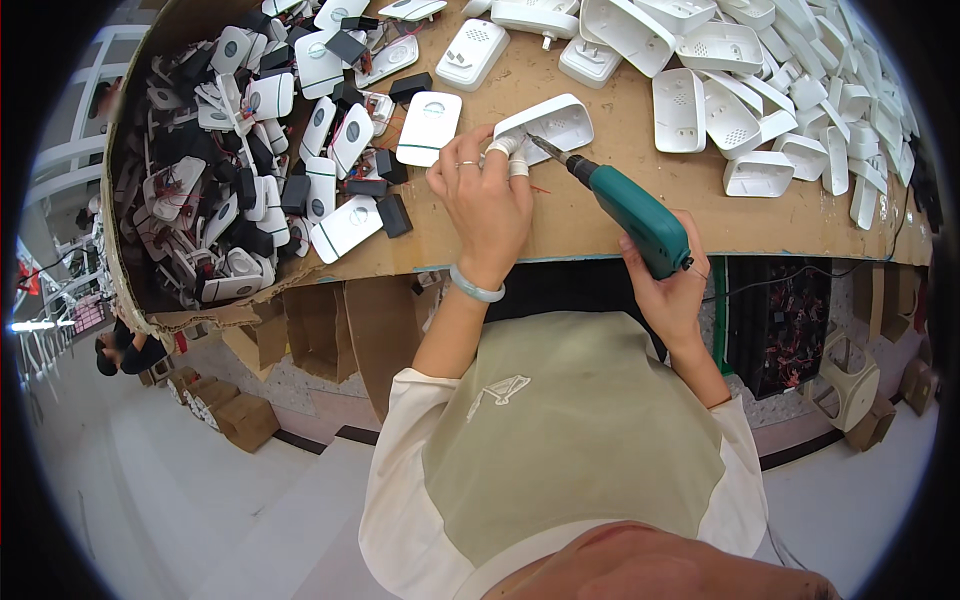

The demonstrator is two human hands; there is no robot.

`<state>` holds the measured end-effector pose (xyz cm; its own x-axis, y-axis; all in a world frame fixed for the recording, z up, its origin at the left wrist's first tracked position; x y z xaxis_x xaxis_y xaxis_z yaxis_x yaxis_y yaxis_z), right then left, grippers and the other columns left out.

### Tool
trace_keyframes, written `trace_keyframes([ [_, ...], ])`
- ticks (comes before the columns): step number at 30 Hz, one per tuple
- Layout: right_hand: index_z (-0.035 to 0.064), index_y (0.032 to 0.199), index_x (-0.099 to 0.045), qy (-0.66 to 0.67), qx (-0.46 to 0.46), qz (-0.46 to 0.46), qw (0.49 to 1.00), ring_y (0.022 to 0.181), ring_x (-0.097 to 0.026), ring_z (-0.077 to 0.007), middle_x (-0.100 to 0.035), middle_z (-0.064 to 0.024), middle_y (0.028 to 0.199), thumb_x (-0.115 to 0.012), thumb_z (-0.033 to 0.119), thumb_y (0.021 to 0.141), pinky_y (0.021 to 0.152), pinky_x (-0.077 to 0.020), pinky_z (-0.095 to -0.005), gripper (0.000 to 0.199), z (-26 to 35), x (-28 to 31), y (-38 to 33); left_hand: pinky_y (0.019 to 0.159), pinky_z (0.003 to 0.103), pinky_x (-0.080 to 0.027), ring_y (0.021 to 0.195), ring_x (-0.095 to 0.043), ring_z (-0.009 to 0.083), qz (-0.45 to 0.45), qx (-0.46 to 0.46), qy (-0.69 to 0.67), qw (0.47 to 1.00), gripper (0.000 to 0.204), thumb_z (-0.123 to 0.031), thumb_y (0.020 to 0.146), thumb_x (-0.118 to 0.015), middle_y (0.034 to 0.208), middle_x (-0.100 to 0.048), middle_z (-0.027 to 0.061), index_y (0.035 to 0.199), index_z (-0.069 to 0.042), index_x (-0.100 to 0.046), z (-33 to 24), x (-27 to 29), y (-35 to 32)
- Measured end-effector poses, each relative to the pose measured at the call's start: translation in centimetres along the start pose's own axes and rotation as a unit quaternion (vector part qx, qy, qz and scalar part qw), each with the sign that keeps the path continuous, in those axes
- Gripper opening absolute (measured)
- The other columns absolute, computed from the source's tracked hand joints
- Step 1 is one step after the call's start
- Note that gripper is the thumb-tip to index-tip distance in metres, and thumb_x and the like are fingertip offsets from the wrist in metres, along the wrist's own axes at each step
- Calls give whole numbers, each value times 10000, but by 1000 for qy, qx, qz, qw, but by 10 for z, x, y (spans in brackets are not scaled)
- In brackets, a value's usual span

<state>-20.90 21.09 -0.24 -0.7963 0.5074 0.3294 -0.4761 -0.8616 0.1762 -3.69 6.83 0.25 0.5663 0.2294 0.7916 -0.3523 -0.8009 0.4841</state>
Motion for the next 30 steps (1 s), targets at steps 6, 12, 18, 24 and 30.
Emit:
trace_keyframes([
  [6, -19, 1005, -659, -12, 8, 11, 1000, 837, -618, -261, -613, -135, 978, -769, 62, 855, 758, -503, -318, 203, -1, -2, 2, 975, 472, -343, 1121, -558, 304, -13, 2, -10, 1000, 171, -41, 747, -682, 1216, -639, 117, 914, -3, -665, 2, -1, -1],
  [12, -20, 986, -636, -30, 22, 25, 999, 811, -607, -275, -599, -140, 945, -763, 55, 852, 731, -497, -327, 200, 0, -3, 3, 977, 464, -334, 1126, -561, 305, 2, 4, -3, 1000, 165, -29, 741, -672, 1229, -637, 122, 903, 0, -660, 2, -3, 0],
  [18, -21, 971, -615, -37, 34, 31, 998, 803, -598, -285, -586, -143, 936, -760, 42, 846, 729, -494, -329, 202, 0, -3, 3, 964, 418, -341, 1101, -580, 277, -8, 5, 19, 1000, 170, -74, 802, -721, 1178, -670, 79, 970, -48, -708, 1, -2, 0],
  [24, -24, 977, -608, -31, 50, 21, 998, 808, -595, -295, -583, -146, 943, -756, 19, 836, 738, -494, -331, 209, 7, -3, 4, 985, 473, -319, 1146, -553, 304, 7, 8, -15, 1000, 185, -36, 739, -664, 1251, -632, 112, 921, -4, -654, 2, -4, 0],
  [30, -25, 984, -608, -40, 49, 44, 997, 812, -596, -298, -584, -147, 949, -754, 13, 838, 740, -494, -327, 210, 0, -2, 2, 989, 478, -311, 1159, -547, 301, 9, 10, -12, 1000, 192, -34, 731, -661, 1257, -631, 109, 920, -6, -654, 2, -4, 0],
])
Point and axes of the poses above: each hand's wrist, its own y-axis towards the middle knuckle, its own x-axis out of the back of the hand, z = x × y, the point moved 7 cm from there along y, towards the middle knuckle
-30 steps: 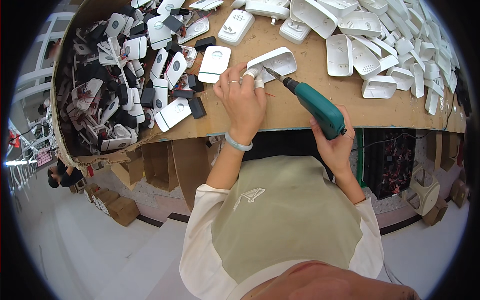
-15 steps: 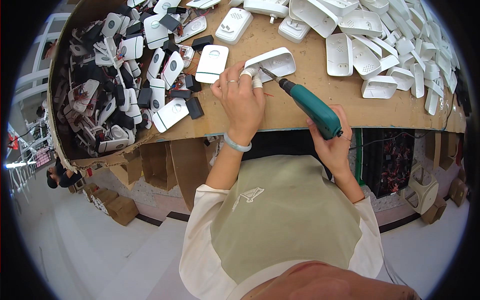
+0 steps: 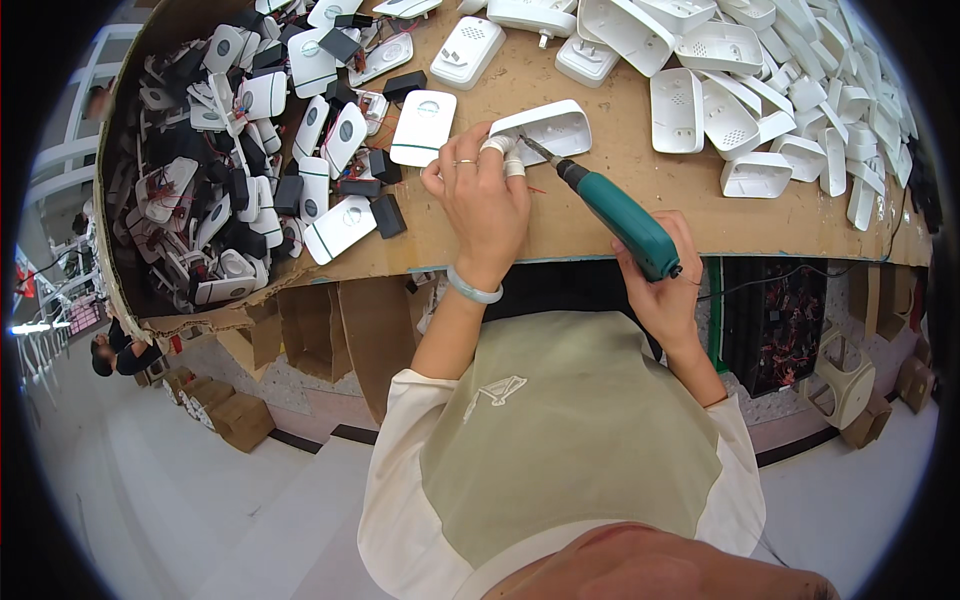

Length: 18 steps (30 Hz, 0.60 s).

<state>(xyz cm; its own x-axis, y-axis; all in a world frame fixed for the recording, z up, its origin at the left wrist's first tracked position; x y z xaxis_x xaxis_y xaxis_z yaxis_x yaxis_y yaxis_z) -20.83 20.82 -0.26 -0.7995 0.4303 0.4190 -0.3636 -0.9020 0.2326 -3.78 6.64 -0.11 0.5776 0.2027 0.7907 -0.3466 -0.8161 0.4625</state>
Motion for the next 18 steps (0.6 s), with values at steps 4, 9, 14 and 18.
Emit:
trace_keyframes([
  [4, -26, 996, -626, 11, -8, -24, 1000, 823, -604, -291, -594, -149, 967, -765, 28, 837, 749, -497, -319, 219, 3, 1, 0, 990, 478, -309, 1159, -547, 301, -6, -3, -1, 1000, 195, -32, 728, -661, 1254, -632, 107, 921, -6, -655, -1, -1, 0],
  [9, -22, 996, -650, 47, -47, -43, 997, 844, -611, -264, -612, -138, 988, -775, 42, 842, 763, -498, -315, 209, -1, 6, -5, 962, 420, -335, 1111, -573, 272, -12, -6, 31, 999, 175, -67, 780, -713, 1205, -666, 73, 952, -40, -697, -2, 2, 1],
  [14, -18, 980, -660, 63, -73, -59, 994, 849, -610, -250, -619, -133, 990, -780, 41, 842, 767, -496, -312, 193, -3, 11, -10, 975, 449, -320, 1140, -555, 284, -7, -1, 21, 1000, 184, -57, 754, -695, 1233, -651, 87, 935, -25, -682, -1, 1, 0],
  [18, -19, 979, -663, 60, -81, -56, 993, 858, -610, -224, -617, -119, 988, -789, 30, 837, 767, -489, -300, 196, -1, 17, -15, 988, 487, -305, 1190, -523, 327, -2, -11, 40, 999, 215, -50, 732, -679, 1291, -615, 125, 940, 6, -670, -5, 4, -1],
])
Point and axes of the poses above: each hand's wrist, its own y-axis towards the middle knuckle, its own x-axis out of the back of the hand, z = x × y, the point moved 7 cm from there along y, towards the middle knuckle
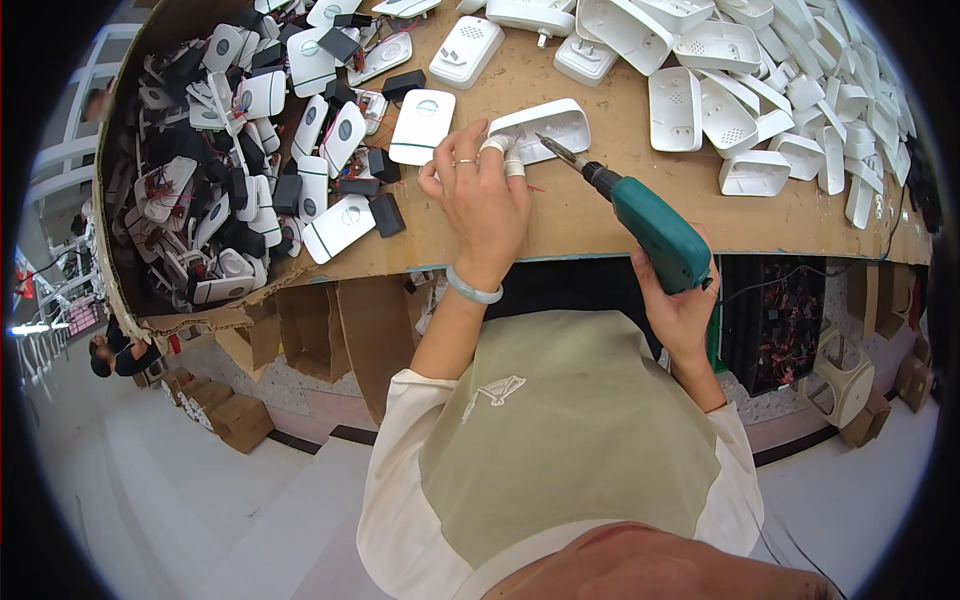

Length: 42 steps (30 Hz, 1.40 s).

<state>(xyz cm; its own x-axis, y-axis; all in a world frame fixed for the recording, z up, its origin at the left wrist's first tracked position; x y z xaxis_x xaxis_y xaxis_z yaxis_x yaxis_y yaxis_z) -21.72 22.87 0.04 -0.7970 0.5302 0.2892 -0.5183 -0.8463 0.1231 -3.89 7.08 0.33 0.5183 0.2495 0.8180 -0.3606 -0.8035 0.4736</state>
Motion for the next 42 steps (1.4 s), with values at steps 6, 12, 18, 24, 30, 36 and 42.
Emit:
trace_keyframes([
  [6, -22, 993, -667, 25, -20, -16, 999, 873, -606, -176, -612, -90, 1014, -793, 25, 842, 774, -481, -276, 201, 2, 16, -12, 1040, 523, -324, 1303, -454, 381, 14, -83, -49, 995, 144, -46, 764, -705, 1424, -540, 156, 902, -9, -693, -16, 19, -8],
  [12, -20, 1011, -669, 16, -13, -10, 1000, 873, -601, -168, -607, -84, 1027, -793, 37, 849, 770, -476, -269, 212, 6, 19, -15, 1051, 499, -338, 1353, -418, 355, 115, -197, 28, 973, 53, -67, 759, -742, 1498, -498, 108, 770, -50, -693, -20, 23, -3],
  [18, -16, 991, -664, 25, 0, -12, 1000, 865, -598, -174, -608, -87, 1021, -795, 35, 843, 765, -475, -279, 204, 6, 15, -13, 1039, 482, -353, 1336, -424, 354, 120, -213, 39, 969, 80, -46, 722, -754, 1487, -505, 88, 783, -57, -703, -21, 18, 0],
  [24, -10, 992, -666, 12, 3, -14, 1000, 853, -603, -196, -612, -98, 994, -774, 25, 849, 758, -483, -291, 183, 5, 6, -5, 1033, 485, -370, 1273, -477, 376, -32, -74, -49, 996, 120, -79, 738, -734, 1341, -600, 122, 846, -44, -697, -1, 20, 13],
  [30, -8, 992, -667, -16, 34, -3, 999, 850, -612, -247, -612, -125, 978, -771, 52, 846, 760, -501, -313, 188, 9, -12, 9, 969, 436, -337, 1179, -567, 271, -56, -10, -12, 998, 151, -116, 702, -718, 1197, -687, 52, 834, -48, -690, 5, 4, 11],
  [36, -15, 990, -661, -17, 31, 0, 999, 844, -609, -255, -608, -131, 982, -777, 65, 848, 756, -502, -319, 200, 6, -19, 11, 933, 416, -313, 1135, -581, 249, -56, -1, -8, 998, 153, -127, 700, -723, 1160, -707, 24, 836, -64, -689, 8, 1, 11],
  [42, -21, 992, -654, -21, 43, 7, 999, 840, -607, -264, -603, -136, 982, -777, 70, 851, 753, -501, -321, 208, 5, -22, 14, 935, 416, -315, 1113, -589, 237, -60, 3, -13, 998, 151, -129, 713, -722, 1153, -709, 21, 849, -70, -693, 8, 1, 10],
])
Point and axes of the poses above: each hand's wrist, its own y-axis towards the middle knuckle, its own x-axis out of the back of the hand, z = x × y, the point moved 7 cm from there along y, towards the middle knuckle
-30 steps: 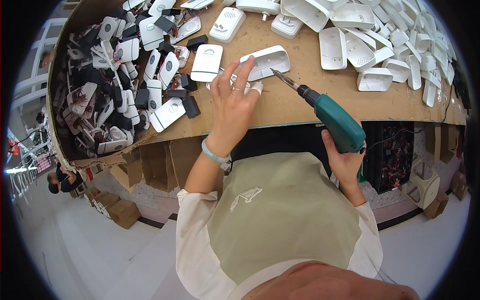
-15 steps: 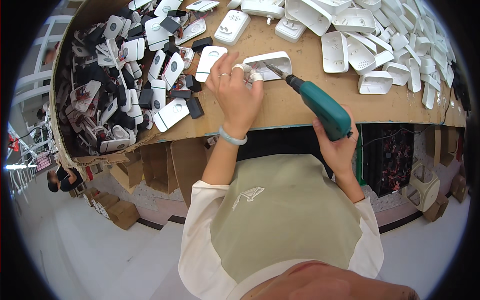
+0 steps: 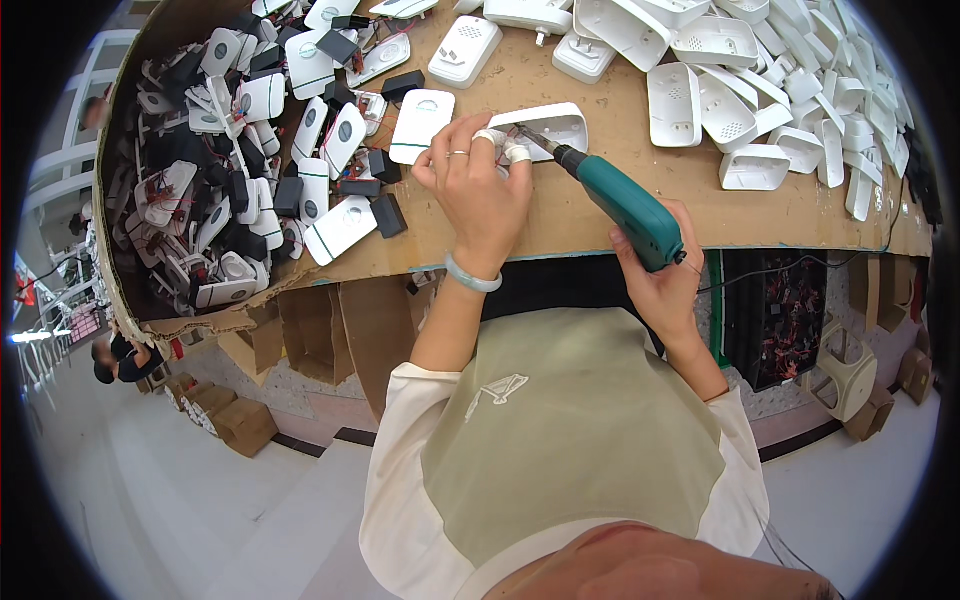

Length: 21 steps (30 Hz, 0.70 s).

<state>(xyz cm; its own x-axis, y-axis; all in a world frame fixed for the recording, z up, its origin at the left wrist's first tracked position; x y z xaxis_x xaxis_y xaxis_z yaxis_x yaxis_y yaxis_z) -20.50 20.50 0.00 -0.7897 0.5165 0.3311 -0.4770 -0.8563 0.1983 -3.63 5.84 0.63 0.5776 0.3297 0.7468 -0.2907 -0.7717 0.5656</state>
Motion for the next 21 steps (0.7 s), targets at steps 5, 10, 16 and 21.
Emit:
trace_keyframes([
  [5, -30, 996, -645, 1, -5, 3, 1000, 833, -602, -270, -600, -138, 979, -775, 66, 852, 753, -501, -326, 217, 0, -1, -1, 944, 411, -318, 1104, -591, 234, 0, -2, -4, 1000, 159, -128, 719, -717, 1148, -711, 20, 864, -68, -693, 0, 1, 0],
  [10, -33, 988, -629, -14, 18, 7, 1000, 836, -601, -279, -596, -142, 974, -770, 53, 851, 758, -499, -329, 214, 5, -1, 1, 944, 410, -321, 1100, -593, 237, -3, -4, -9, 1000, 171, -126, 723, -712, 1144, -712, 25, 879, -61, -688, 1, 2, 0],
  [16, -30, 984, -616, -30, 42, 16, 999, 827, -596, -284, -591, -143, 963, -765, 43, 849, 750, -496, -331, 213, 6, 0, 1, 941, 410, -325, 1085, -607, 244, 0, -4, -16, 1000, 182, -120, 729, -700, 1133, -717, 43, 894, -48, -677, 1, 3, 1],
  [21, -25, 988, -620, -23, 36, 22, 999, 821, -595, -278, -589, -140, 958, -764, 45, 851, 739, -494, -327, 211, 7, -1, 1, 928, 411, -343, 1061, -624, 254, 3, -3, -29, 1000, 179, -112, 726, -693, 1116, -720, 54, 890, -45, -667, 2, 3, 1],
])
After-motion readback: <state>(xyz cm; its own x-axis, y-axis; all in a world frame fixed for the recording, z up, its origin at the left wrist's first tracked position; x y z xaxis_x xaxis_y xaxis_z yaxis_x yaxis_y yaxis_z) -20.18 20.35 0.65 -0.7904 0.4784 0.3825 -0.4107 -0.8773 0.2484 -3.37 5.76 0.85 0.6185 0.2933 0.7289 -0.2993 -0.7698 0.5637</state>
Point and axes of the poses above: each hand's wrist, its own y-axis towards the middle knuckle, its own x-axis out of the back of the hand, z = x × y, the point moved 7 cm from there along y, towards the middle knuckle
